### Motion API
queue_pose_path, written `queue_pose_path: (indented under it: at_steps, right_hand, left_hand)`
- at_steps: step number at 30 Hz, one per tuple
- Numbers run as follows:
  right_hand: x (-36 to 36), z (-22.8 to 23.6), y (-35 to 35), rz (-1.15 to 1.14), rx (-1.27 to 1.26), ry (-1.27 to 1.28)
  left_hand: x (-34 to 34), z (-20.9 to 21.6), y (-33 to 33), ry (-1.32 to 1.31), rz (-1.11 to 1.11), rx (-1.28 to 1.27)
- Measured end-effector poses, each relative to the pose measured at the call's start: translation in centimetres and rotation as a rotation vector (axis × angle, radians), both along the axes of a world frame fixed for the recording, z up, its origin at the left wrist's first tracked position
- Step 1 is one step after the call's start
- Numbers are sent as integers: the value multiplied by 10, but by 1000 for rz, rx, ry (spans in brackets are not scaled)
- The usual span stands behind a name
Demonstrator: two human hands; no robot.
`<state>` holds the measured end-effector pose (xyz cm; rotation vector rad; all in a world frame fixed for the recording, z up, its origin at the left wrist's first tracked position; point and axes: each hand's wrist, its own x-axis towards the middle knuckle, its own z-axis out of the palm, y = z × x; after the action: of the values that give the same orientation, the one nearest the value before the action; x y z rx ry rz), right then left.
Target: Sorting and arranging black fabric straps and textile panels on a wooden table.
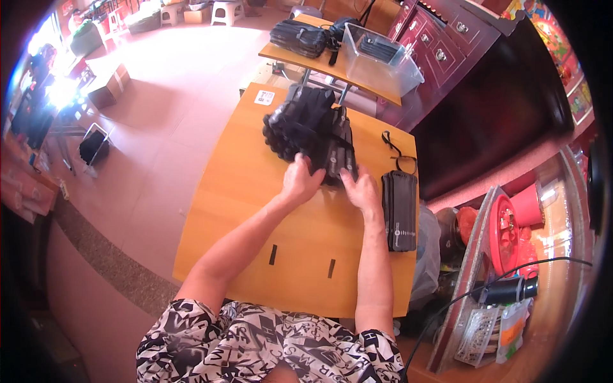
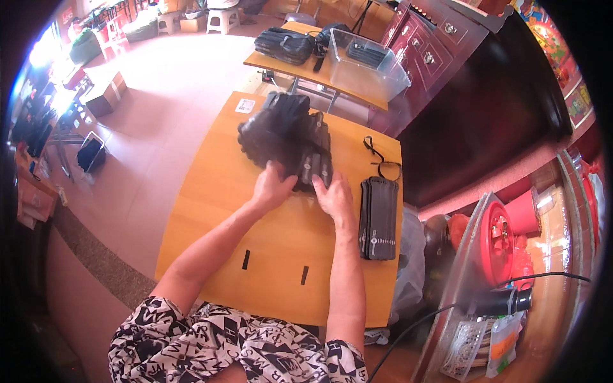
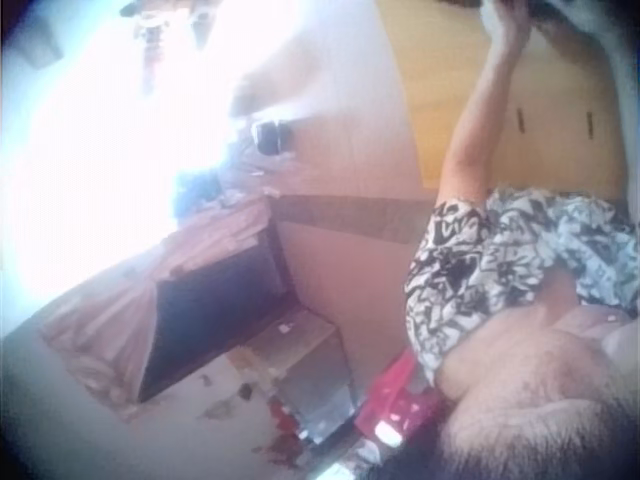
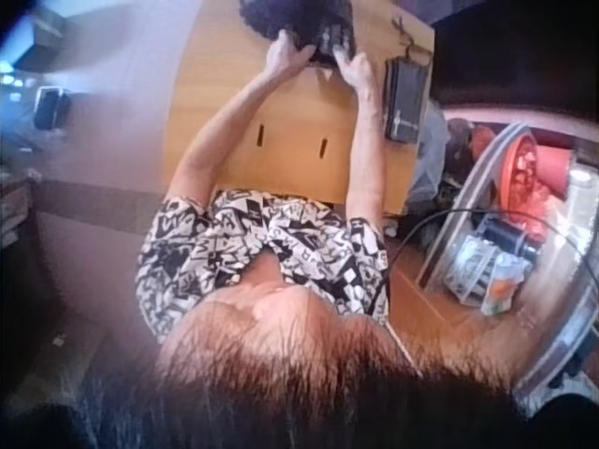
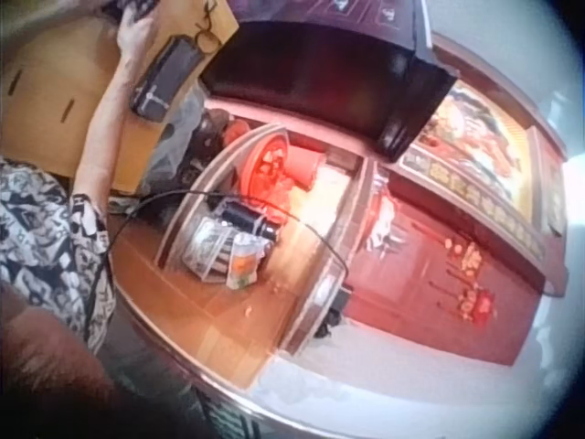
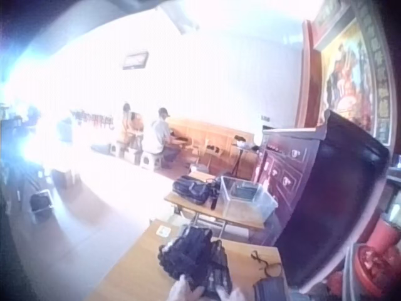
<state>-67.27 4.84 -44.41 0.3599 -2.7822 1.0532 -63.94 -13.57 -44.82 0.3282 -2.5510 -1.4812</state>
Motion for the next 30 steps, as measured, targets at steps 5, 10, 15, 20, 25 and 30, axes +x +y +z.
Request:
queue_pose_path:
  at_steps: [5,10,15,20,25,30]
  right_hand:
    - [-7,20,-49,-202,363,110]
    - [-18,26,-48,-184,340,-179]
    - [-13,42,-58,-139,350,-262]
    - [-15,45,-77,-221,418,-261]
    - [-12,33,-85,-303,455,-215]
    - [-13,33,-75,-249,459,-201]
  left_hand:
    - [30,11,-10,73,-256,10]
    - [23,70,-23,886,-125,-225]
    - [-39,104,-28,327,-2,-412]
    - [-68,112,-33,-236,-59,-428]
    - [-70,112,-39,-338,-178,-503]
    - [-74,87,-72,-232,-196,-416]
